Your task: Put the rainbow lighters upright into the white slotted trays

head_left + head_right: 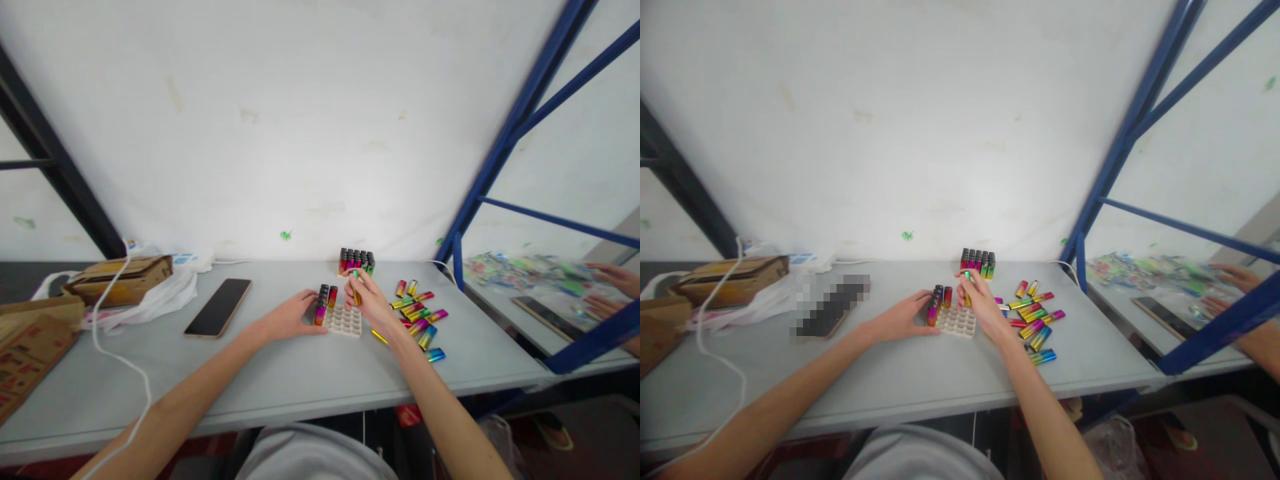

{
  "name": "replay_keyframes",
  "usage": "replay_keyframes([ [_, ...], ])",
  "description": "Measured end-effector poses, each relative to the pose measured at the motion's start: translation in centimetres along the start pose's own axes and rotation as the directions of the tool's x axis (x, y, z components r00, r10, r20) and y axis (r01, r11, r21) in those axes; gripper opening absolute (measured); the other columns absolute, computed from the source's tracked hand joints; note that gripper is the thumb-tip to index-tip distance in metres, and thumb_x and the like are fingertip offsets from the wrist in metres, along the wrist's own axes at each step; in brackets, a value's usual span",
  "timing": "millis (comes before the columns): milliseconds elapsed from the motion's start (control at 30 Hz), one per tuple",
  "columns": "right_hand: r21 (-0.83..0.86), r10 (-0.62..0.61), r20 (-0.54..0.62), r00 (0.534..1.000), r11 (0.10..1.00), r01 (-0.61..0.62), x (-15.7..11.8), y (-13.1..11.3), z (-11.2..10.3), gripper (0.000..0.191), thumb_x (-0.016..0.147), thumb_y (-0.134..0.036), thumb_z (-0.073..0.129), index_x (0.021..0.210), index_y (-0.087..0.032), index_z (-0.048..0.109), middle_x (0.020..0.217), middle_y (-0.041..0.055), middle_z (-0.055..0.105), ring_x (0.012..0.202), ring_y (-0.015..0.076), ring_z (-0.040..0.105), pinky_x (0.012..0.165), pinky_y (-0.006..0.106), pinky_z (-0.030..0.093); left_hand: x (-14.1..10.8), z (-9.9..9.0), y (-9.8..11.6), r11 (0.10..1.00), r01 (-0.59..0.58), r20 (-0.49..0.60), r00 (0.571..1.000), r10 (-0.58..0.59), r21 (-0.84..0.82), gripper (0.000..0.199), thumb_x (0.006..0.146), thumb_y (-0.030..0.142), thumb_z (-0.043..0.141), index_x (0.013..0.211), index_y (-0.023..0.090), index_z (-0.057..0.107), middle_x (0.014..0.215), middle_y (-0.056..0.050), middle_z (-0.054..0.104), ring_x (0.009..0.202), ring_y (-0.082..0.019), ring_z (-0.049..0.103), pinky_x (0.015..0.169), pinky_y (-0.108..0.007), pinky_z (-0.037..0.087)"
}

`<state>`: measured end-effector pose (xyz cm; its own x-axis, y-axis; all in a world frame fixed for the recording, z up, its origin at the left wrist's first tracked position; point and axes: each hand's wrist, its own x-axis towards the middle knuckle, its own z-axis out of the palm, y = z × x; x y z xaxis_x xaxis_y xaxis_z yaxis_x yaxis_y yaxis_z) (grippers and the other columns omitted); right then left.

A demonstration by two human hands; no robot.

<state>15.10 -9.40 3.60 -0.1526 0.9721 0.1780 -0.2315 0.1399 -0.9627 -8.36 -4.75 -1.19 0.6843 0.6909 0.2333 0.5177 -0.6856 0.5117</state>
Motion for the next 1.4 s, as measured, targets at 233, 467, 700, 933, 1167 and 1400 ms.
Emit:
replay_keyframes([
  [233,-0.408,-0.119,-0.128,0.985,0.911,0.057,0.9,2.6,-0.2,0.047,0.091,-0.067,0.06,0.075,-0.024,0.05,0.061,-0.0068,0.04,0.055,0.0124,0.035,0.051,0.025,0.027,0.0,0.0,-0.1,1.0,-0.022,0.001,1.0,0.022,0.008,0.074,0.084,0.064,0.082,0.14,0.02,0.062,0.147,-0.016,0.061,0.137,-0.036,0.059,0.122,-0.048,0.045],
  [467,-0.674,-0.314,-0.129,0.941,0.723,0.149,0.6,2.8,-0.4,0.039,0.089,-0.047,0.052,0.06,-0.024,0.041,0.059,-0.0044,0.039,0.061,0.014,0.037,0.06,0.029,0.026,0.0,0.0,0.0,1.0,-0.001,0.007,1.0,0.001,-0.014,0.071,0.083,0.059,0.084,0.138,0.019,0.062,0.149,-0.015,0.059,0.139,-0.036,0.058,0.124,-0.046,0.043],
  [700,-0.701,-0.337,-0.137,0.932,0.697,0.149,0.7,2.9,-0.3,0.043,0.093,-0.051,0.051,0.062,-0.023,0.042,0.059,-0.0041,0.041,0.062,0.0147,0.039,0.062,0.03,0.026,0.1,-0.1,0.1,1.0,-0.003,0.004,1.0,0.003,-0.018,0.07,0.083,0.058,0.085,0.137,0.02,0.063,0.149,-0.016,0.06,0.138,-0.036,0.059,0.123,-0.047,0.044],
  [933,-0.718,-0.327,-0.137,0.935,0.683,0.134,0.7,2.9,-0.4,0.039,0.093,-0.049,0.049,0.063,-0.024,0.045,0.058,-0.0037,0.045,0.061,0.0152,0.041,0.062,0.03,0.028,0.0,0.0,0.0,1.0,-0.018,-0.01,1.0,0.018,-0.026,0.071,0.082,0.06,0.085,0.137,0.02,0.064,0.147,-0.015,0.062,0.137,-0.037,0.06,0.122,-0.048,0.045],
  [1167,-0.695,-0.332,-0.116,0.936,0.7,0.162,0.6,2.7,-0.3,0.035,0.097,-0.047,0.048,0.074,-0.023,0.054,0.067,-0.002,0.056,0.067,0.0177,0.052,0.066,0.029,0.036,0.1,0.0,0.1,1.0,0.006,0.013,1.0,-0.006,0.003,0.072,0.083,0.061,0.083,0.137,0.018,0.063,0.148,-0.017,0.06,0.138,-0.036,0.059,0.124,-0.047,0.043],
  [1400,-0.638,-0.261,-0.065,0.963,0.753,0.161,1.1,3.6,-1.0,0.04,0.106,-0.06,0.045,0.101,-0.024,0.063,0.077,-0.0006,0.065,0.059,0.0173,0.057,0.059,0.029,0.046,0.0,0.0,-0.1,1.0,0.012,0.0,1.0,-0.012,0.008,0.076,0.082,0.063,0.084,0.14,0.019,0.063,0.149,-0.017,0.06,0.137,-0.038,0.06,0.121,-0.048,0.047],
])
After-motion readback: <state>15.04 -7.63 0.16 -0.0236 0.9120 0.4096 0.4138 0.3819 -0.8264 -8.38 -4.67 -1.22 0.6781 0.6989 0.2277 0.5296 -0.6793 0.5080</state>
